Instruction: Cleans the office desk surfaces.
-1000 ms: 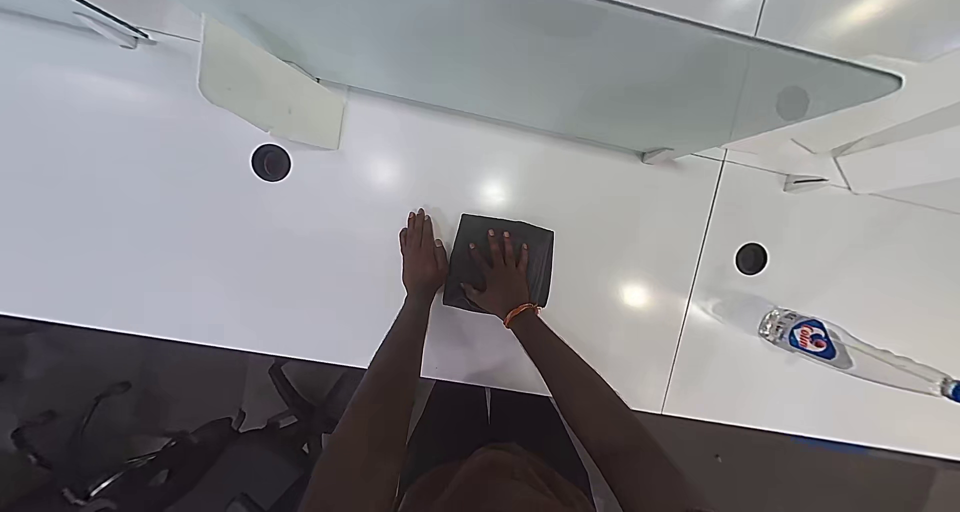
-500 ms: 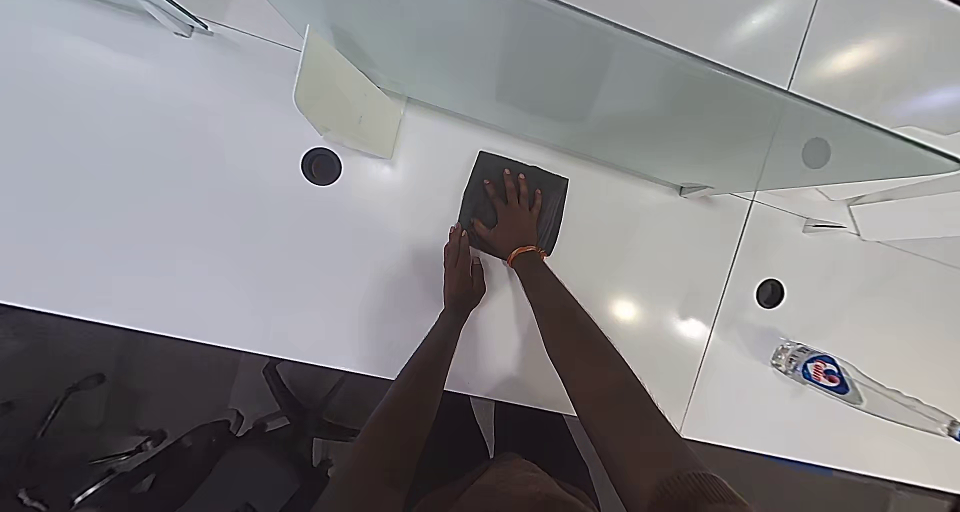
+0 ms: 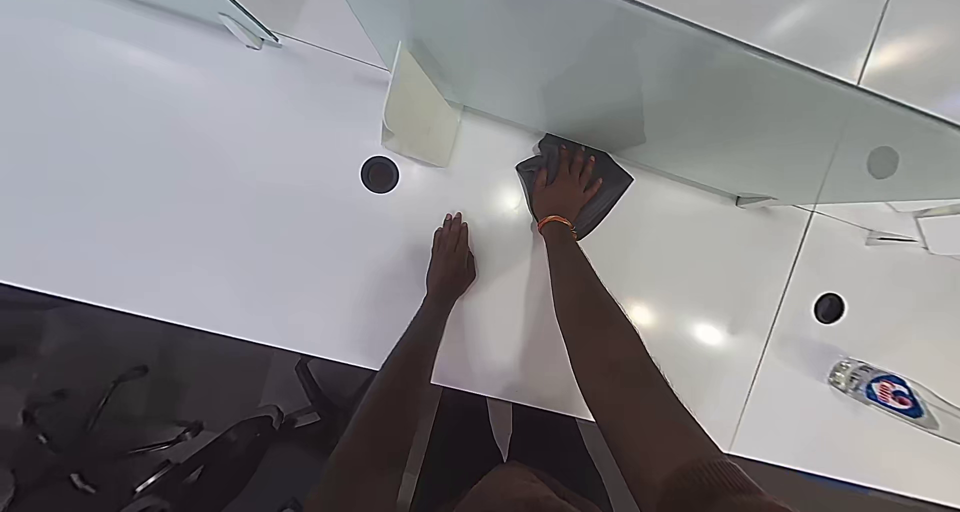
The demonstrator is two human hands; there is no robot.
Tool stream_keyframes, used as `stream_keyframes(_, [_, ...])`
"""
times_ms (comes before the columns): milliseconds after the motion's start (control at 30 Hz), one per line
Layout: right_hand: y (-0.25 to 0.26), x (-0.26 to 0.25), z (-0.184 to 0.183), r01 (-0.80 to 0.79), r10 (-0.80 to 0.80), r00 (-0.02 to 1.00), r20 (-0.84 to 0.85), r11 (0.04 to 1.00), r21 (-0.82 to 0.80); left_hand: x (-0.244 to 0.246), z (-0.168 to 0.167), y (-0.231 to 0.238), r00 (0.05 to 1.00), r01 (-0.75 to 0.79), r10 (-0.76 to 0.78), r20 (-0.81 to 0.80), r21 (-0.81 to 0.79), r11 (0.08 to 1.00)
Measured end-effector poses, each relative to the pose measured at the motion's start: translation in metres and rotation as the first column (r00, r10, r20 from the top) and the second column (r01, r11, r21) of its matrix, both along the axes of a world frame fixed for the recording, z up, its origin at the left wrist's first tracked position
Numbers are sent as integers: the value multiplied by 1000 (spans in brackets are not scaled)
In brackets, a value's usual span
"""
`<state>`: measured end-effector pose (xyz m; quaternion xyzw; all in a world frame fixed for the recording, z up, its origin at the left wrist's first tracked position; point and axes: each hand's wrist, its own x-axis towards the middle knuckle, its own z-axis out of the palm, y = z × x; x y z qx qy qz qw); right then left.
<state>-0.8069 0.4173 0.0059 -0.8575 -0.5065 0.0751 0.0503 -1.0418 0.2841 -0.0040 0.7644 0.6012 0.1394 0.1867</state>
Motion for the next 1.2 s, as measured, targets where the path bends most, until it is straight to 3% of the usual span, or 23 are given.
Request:
stream_keyframes(100, [15,-28,2,146,-145,989,19,987,-63,5,-4,-2,1000,-9,9,-8,-2,1000])
stream_keyframes(200, [32,-61,7,148,-146,989,18,985,-87,3,-1,1,1000,2,-1,-21,18,1000])
stream_keyframes(400, [51,-109,5,-66,67,998,12,997,-46,4,-2,2,1000,-4,5,-30,48,999])
stream_keyframes(600, [59,-110,10,-262,261,965,-31,963,-57,4,-1,2,1000,-7,8,-21,38,999])
stream_keyframes(900, [27,-104,9,-571,567,820,-76,820,-41,2,-8,2,1000,-22,21,13,61,998])
stream_keyframes(1000, [3,-92,14,-682,672,731,-121,728,-72,3,-7,3,999,-32,32,15,33,999])
stream_keyframes(1100, [-6,-44,16,-773,758,630,-166,632,-50,2,-5,3,1000,-25,24,12,47,999])
stream_keyframes(1200, [-12,31,16,-715,706,694,-144,699,-20,2,-4,2,1000,-19,19,4,59,998])
